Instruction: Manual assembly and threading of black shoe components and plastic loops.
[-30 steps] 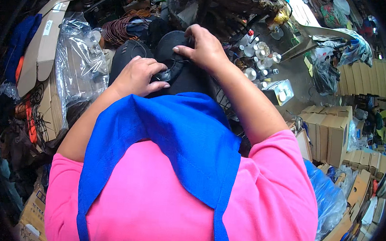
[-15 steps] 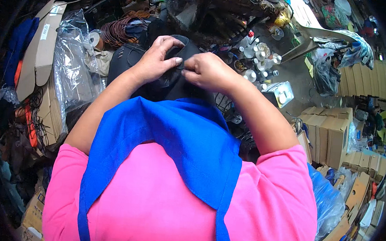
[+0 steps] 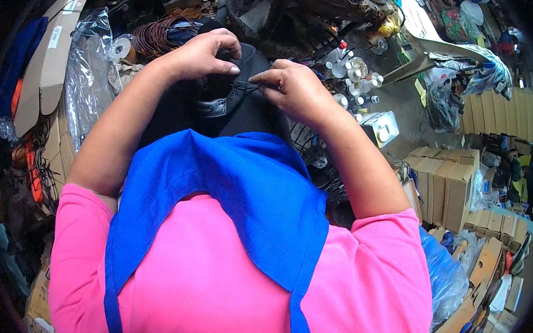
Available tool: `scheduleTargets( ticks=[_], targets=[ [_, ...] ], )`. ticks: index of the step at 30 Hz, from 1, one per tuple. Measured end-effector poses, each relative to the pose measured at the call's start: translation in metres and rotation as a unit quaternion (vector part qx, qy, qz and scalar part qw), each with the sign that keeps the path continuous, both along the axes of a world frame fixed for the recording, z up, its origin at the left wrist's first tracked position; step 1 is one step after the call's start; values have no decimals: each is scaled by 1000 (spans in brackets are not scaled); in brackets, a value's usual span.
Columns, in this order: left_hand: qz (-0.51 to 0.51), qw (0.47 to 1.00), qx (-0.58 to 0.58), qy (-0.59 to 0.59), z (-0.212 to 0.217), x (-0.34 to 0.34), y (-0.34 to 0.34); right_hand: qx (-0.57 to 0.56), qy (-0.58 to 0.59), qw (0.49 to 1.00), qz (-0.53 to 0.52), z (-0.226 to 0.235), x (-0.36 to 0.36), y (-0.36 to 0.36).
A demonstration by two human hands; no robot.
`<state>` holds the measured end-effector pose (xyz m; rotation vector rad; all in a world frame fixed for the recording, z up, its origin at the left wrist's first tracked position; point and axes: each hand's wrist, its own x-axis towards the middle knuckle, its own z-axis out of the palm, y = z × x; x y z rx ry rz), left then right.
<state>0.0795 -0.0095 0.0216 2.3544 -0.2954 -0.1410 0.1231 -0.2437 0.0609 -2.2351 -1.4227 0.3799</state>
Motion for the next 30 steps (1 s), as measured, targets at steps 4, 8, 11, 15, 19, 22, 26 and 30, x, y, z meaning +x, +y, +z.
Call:
scheduleTargets(
  ticks=[4, 8, 11, 15, 19, 22, 26, 30],
  targets=[
    [-19, 985, -142, 92, 3, 1, -1, -22, 7, 1000, -17, 2, 2, 4],
    [-73, 982, -148, 94, 10, -1, 3, -44, -25, 999, -6, 10, 1, 10],
    [-81, 979, -155, 102, 8, -1, 5, -77, -37, 996, -10, 14, -1, 15],
    [-91, 981, -138, 100, 8, -1, 6, -46, -38, 998, 7, 5, 0, 17],
    [-87, 989, -108, 50, 1, -4, 6, -10, 30, 999, 15, -7, 13, 11],
    [-81, 991, -99, 28, -3, -5, 7, -37, 208, 977, -31, -15, 26, 9],
    [-80, 992, -94, 29, -7, 1, 5, -28, 283, 959, -11, -26, 40, 8],
    [-67, 994, -85, 28, -10, 2, 3, -22, 297, 955, 4, -36, 43, 11]
  ],
)
